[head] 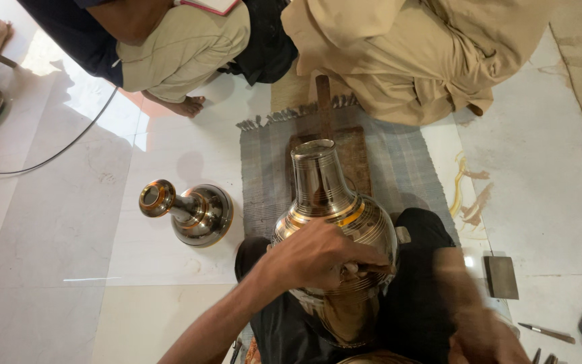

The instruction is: The person sits on the floor and uses a wooden mallet to repeatedly strike a metal chisel held against a large silver-colored metal vessel. The person rotates the vessel slightly to work on different sections of the body while maintaining the hammering rhythm.

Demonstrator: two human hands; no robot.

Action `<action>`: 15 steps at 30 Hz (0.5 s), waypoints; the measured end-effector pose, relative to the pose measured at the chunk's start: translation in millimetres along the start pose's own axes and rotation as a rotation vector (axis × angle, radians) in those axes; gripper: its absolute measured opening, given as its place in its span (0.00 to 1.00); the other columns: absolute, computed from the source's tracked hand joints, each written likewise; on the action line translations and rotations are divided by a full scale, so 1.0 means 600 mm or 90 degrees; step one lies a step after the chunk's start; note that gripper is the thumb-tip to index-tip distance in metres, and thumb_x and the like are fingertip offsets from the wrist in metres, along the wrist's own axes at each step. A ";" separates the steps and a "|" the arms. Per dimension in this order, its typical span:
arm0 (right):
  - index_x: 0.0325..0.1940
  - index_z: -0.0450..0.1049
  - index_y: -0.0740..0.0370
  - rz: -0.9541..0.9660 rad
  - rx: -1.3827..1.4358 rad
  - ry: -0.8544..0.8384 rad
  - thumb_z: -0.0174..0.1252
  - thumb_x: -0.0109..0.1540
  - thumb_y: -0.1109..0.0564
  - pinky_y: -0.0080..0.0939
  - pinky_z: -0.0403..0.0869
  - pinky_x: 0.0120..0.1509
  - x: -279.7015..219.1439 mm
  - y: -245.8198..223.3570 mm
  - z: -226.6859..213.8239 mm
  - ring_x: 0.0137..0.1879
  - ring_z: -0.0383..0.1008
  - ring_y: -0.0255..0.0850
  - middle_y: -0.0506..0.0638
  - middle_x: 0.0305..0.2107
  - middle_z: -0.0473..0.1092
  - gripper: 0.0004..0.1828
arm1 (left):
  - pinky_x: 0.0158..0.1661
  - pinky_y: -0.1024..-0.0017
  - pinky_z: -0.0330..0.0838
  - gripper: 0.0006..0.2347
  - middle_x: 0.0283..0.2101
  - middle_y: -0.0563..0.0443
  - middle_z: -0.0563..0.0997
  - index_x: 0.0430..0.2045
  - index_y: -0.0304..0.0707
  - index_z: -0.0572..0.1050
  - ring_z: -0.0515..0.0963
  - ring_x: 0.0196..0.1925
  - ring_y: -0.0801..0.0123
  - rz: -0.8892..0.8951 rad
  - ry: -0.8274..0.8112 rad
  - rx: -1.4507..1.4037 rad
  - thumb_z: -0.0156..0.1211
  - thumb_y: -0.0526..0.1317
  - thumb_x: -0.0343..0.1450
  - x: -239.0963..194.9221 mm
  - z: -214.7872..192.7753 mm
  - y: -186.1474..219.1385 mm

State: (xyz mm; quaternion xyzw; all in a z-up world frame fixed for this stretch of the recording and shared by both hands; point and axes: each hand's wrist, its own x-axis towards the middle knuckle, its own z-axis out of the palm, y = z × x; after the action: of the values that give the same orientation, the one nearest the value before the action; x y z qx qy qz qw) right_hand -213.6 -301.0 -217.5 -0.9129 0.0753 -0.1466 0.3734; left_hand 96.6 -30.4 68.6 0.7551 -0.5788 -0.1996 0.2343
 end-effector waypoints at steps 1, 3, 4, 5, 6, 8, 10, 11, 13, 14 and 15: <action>0.66 0.64 0.67 0.050 0.026 0.005 0.60 0.55 0.53 0.48 0.75 0.63 0.002 0.000 -0.010 0.56 0.76 0.50 0.66 0.52 0.71 0.35 | 0.22 0.70 0.72 0.27 0.31 0.53 0.87 0.49 0.52 0.81 0.82 0.24 0.68 -0.017 0.012 0.002 0.63 0.24 0.56 -0.003 0.004 0.001; 0.66 0.65 0.67 0.123 0.085 0.021 0.59 0.57 0.55 0.47 0.76 0.62 0.016 -0.009 -0.029 0.55 0.77 0.49 0.65 0.52 0.72 0.33 | 0.25 0.68 0.71 0.21 0.26 0.50 0.86 0.47 0.50 0.82 0.82 0.25 0.67 -0.054 0.034 0.007 0.67 0.27 0.61 -0.013 0.009 0.006; 0.66 0.65 0.67 0.161 0.121 0.031 0.58 0.57 0.56 0.46 0.77 0.62 0.022 -0.015 -0.041 0.55 0.78 0.49 0.65 0.51 0.72 0.32 | 0.25 0.69 0.72 0.24 0.29 0.49 0.86 0.48 0.48 0.81 0.82 0.25 0.66 -0.054 0.065 -0.025 0.66 0.26 0.58 -0.019 0.012 0.010; 0.66 0.66 0.67 0.197 0.176 0.042 0.58 0.58 0.57 0.45 0.77 0.61 0.034 -0.028 -0.053 0.54 0.78 0.49 0.65 0.51 0.73 0.32 | 0.25 0.69 0.73 0.27 0.32 0.47 0.86 0.50 0.46 0.80 0.82 0.25 0.65 -0.048 0.094 -0.053 0.64 0.25 0.55 -0.024 0.012 0.013; 0.66 0.66 0.67 0.241 0.233 0.055 0.57 0.58 0.58 0.45 0.78 0.61 0.050 -0.044 -0.069 0.53 0.79 0.48 0.64 0.51 0.73 0.31 | 0.25 0.69 0.74 0.30 0.35 0.46 0.87 0.51 0.45 0.79 0.83 0.25 0.65 -0.042 0.123 -0.082 0.62 0.23 0.52 -0.028 0.012 0.016; 0.66 0.66 0.66 0.204 0.255 0.050 0.56 0.60 0.60 0.43 0.79 0.60 0.085 -0.091 -0.103 0.52 0.81 0.47 0.64 0.51 0.74 0.29 | 0.28 0.68 0.76 0.29 0.38 0.46 0.87 0.50 0.42 0.79 0.84 0.28 0.63 -0.046 0.203 -0.090 0.57 0.22 0.53 -0.045 0.017 0.025; 0.62 0.71 0.68 -0.017 0.086 0.034 0.59 0.58 0.61 0.41 0.79 0.61 0.123 -0.153 -0.131 0.52 0.82 0.46 0.62 0.51 0.75 0.27 | 0.32 0.69 0.80 0.28 0.42 0.45 0.86 0.50 0.40 0.78 0.86 0.33 0.63 -0.054 0.276 -0.113 0.54 0.21 0.55 -0.057 0.027 0.032; 0.65 0.70 0.67 0.052 0.113 0.047 0.61 0.56 0.62 0.41 0.80 0.60 0.139 -0.190 -0.141 0.52 0.82 0.46 0.63 0.50 0.76 0.31 | 0.34 0.70 0.83 0.27 0.44 0.45 0.86 0.51 0.39 0.77 0.88 0.37 0.63 -0.056 0.311 -0.132 0.53 0.21 0.56 -0.059 0.032 0.032; 0.71 0.69 0.66 0.193 0.164 0.069 0.64 0.51 0.63 0.42 0.81 0.59 0.170 -0.256 -0.161 0.51 0.83 0.46 0.63 0.49 0.77 0.41 | 0.36 0.70 0.84 0.27 0.45 0.44 0.86 0.53 0.36 0.76 0.89 0.40 0.62 -0.069 0.341 -0.147 0.52 0.21 0.57 -0.063 0.042 0.028; 0.68 0.70 0.57 0.158 0.033 -0.026 0.65 0.51 0.61 0.41 0.82 0.56 0.199 -0.272 -0.177 0.49 0.83 0.43 0.57 0.51 0.78 0.39 | 0.34 0.69 0.83 0.28 0.43 0.44 0.86 0.53 0.35 0.76 0.89 0.39 0.61 -0.080 0.337 -0.143 0.53 0.21 0.56 -0.067 0.047 0.026; 0.65 0.72 0.48 0.120 -0.099 -0.121 0.66 0.50 0.60 0.39 0.83 0.54 0.228 -0.286 -0.192 0.48 0.84 0.40 0.52 0.53 0.79 0.37 | 0.33 0.69 0.83 0.29 0.41 0.44 0.87 0.53 0.34 0.76 0.89 0.39 0.61 -0.092 0.335 -0.140 0.54 0.22 0.55 -0.068 0.055 0.027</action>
State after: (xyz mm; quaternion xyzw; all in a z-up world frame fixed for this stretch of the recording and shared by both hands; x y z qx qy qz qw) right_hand -116.6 -288.9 9.9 -0.9378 0.1357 -0.0175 0.3191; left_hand 55.0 1.5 52.5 0.7903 -0.4177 -0.0746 0.4421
